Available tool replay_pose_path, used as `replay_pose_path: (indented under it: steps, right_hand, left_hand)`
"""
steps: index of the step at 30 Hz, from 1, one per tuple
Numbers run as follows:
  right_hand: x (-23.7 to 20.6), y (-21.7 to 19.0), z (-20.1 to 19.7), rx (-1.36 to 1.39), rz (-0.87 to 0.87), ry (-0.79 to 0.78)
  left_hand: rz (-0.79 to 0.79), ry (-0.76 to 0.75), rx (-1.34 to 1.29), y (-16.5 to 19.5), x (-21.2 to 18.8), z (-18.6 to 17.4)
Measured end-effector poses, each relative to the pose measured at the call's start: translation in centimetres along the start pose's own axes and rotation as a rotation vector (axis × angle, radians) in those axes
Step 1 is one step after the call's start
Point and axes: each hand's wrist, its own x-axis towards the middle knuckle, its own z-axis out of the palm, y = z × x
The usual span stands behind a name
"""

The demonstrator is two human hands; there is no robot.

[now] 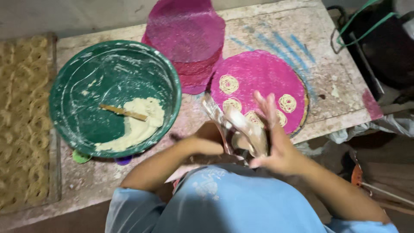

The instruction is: The person uses a manual noodle press to extrude dough into thin strands, forming small circular nests on a pink mat. The person repeatedly scoops dough from a green basin, presses it through the tool, and arranges the resulting noodles on the mat.

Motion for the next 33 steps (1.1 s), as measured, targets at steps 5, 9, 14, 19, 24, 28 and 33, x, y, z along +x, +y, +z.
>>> replay_pose_path:
  steps: [5, 9, 14, 19, 24, 28, 33]
  right_hand:
    - [-5.4, 4.6, -4.9, 0.629, 0.680, -0.239]
    - [-10.6, 7.0, -4.6, 0.509, 0.667, 0.026]
    - [-14.5, 6.9, -5.4, 0.552, 0.633, 0.381]
    - [-15.1, 6.4, -6.8, 0.523, 0.598, 0.442]
    - [-14.3, 6.6, -7.9, 0.594, 0.569, 0.371]
    - [-14.7, 9.3, -9.5, 0.594, 0.635, 0.237]
    - [-17.4, 16.1, -12.7, 0.153, 0.568, 0.052]
  left_hand:
    - [0.090, -0.009, -0.247, -3.4, 7.2, -2.8]
    - [0.296, 0.188, -0.864, -11.4, 15.7, -7.0]
    - [-0.534, 0.579, -1.117, -20.5, 20.7, -5.9]
    - [-0.593, 0.644, -1.268, -22.2, 19.1, -3.4]
    - [-0.350, 0.916, -1.991, -20.2, 14.3, 3.3]
    - [-0.120, 1.043, -1.542, -16.3, 9.9, 10.7]
    - [-0.569, 1.040, -1.488, -11.5, 6.6, 17.4]
